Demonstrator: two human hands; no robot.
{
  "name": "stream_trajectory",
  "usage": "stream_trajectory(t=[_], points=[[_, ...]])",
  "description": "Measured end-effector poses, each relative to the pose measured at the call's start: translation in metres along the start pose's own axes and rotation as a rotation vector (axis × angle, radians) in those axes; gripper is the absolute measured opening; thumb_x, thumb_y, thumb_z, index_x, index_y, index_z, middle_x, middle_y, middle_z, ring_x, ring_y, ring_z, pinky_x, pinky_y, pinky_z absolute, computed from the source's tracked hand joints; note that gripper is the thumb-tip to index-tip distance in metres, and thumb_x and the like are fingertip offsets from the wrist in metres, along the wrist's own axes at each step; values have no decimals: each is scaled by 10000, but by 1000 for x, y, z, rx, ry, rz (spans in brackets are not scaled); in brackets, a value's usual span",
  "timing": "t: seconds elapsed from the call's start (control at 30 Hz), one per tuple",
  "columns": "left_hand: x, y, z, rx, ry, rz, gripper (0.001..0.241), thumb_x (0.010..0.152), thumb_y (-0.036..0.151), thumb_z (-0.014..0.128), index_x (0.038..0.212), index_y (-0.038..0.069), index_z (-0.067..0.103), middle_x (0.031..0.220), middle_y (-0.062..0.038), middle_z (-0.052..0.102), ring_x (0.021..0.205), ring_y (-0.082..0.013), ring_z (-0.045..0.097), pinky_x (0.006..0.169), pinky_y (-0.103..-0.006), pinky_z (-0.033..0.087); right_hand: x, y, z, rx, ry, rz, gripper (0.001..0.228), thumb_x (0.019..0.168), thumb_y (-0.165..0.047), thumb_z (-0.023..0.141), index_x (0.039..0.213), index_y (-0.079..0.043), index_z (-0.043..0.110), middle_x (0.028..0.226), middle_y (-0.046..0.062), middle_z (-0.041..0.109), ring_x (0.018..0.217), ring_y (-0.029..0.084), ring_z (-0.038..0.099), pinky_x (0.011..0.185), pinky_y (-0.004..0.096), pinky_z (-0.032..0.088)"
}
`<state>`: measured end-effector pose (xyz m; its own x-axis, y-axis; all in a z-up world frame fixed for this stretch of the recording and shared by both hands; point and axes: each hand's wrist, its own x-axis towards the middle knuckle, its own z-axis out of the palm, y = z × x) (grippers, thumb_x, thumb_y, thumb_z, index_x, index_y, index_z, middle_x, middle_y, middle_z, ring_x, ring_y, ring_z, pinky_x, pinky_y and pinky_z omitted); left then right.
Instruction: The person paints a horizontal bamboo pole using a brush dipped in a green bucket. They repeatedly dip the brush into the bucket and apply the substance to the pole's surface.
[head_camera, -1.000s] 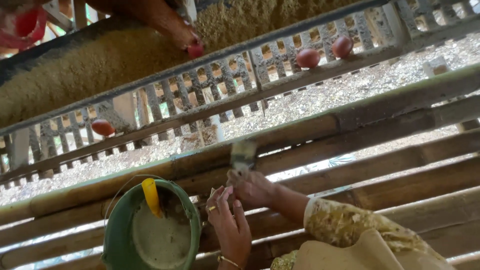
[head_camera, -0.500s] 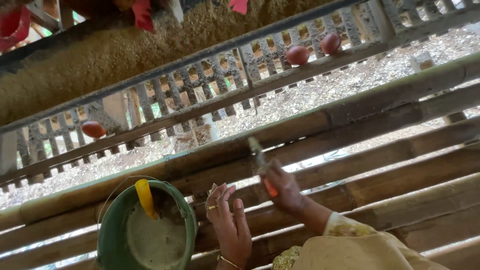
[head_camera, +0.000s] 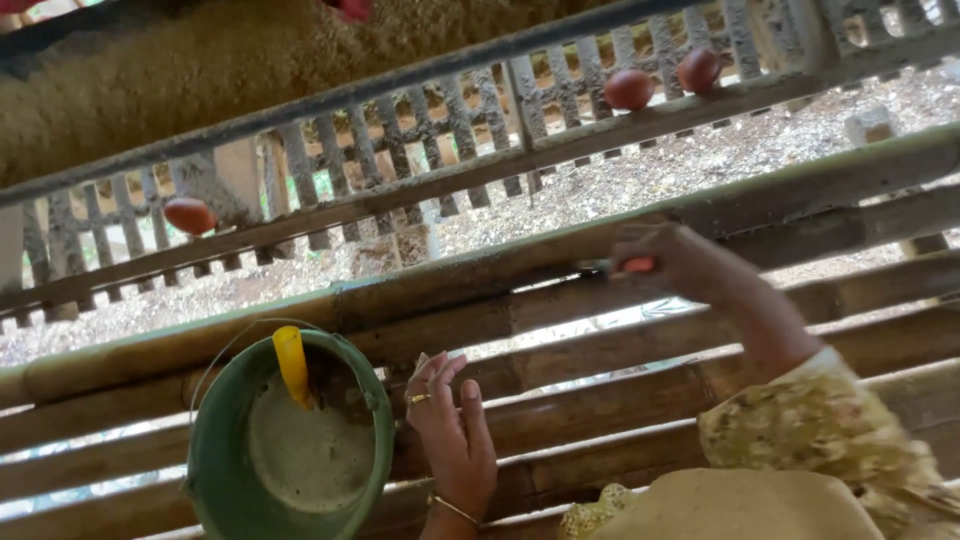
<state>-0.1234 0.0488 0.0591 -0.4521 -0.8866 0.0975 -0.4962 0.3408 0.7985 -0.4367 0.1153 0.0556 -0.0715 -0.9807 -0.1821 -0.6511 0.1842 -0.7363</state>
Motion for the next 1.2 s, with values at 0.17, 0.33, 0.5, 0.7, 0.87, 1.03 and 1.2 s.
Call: stream_trajectory(t=[0.17,0.33,0.5,0.7,0.87,1.03,1.2], points=[[0,-8,-2,-5,37,-26,368,958,312,348,1092,64,584,1158,-135,548,1214,-298,444,971,-445,361,43,-3,14,-326,-327,182,259,829,-118,657,606,-164,533,686,-56,525,582,84,451,623,251,393],[-4,-10,5,27,10,-33,350,958,345,352,1117,127,575,1202,-100,526,1196,-266,454,980,-470,301,106,-23,76,-171,-361,-323,274,842,-109,630,623,-159,473,699,-23,477,611,124,453,621,290,422],[2,-10,-1,27,31,-19,347,960,315,353,1101,93,579,1176,-116,545,1215,-295,451,966,-458,333,84,3,62,332,-344,70,248,811,47,505,660,-147,475,687,-39,430,612,86,376,600,251,348],[2,-19,-1,-35,32,-48,337,961,277,358,1089,49,572,1160,-133,533,1164,-275,469,954,-415,373,43,-25,13,-119,-271,32,196,798,-96,700,628,-108,605,705,-24,582,583,94,539,560,266,460],[2,-8,8,57,-5,-16,342,950,318,359,1092,107,588,1171,-98,548,1184,-271,453,986,-466,288,80,-19,72,-107,-276,-252,192,854,-105,633,677,-114,561,728,-20,524,567,103,501,572,275,485],[4,-8,3,48,-24,-13,330,962,302,344,1110,115,572,1195,-87,530,1225,-274,427,1003,-477,267,45,7,22,3,-206,-251,253,865,-271,613,685,-95,589,699,-4,551,575,124,520,546,307,435],[1,-14,4,38,14,-7,375,966,327,328,1082,82,587,1155,-104,554,1151,-266,472,975,-449,329,-8,64,-26,-227,-48,214,58,740,-158,739,737,-118,697,656,3,680,625,124,585,640,288,443]])
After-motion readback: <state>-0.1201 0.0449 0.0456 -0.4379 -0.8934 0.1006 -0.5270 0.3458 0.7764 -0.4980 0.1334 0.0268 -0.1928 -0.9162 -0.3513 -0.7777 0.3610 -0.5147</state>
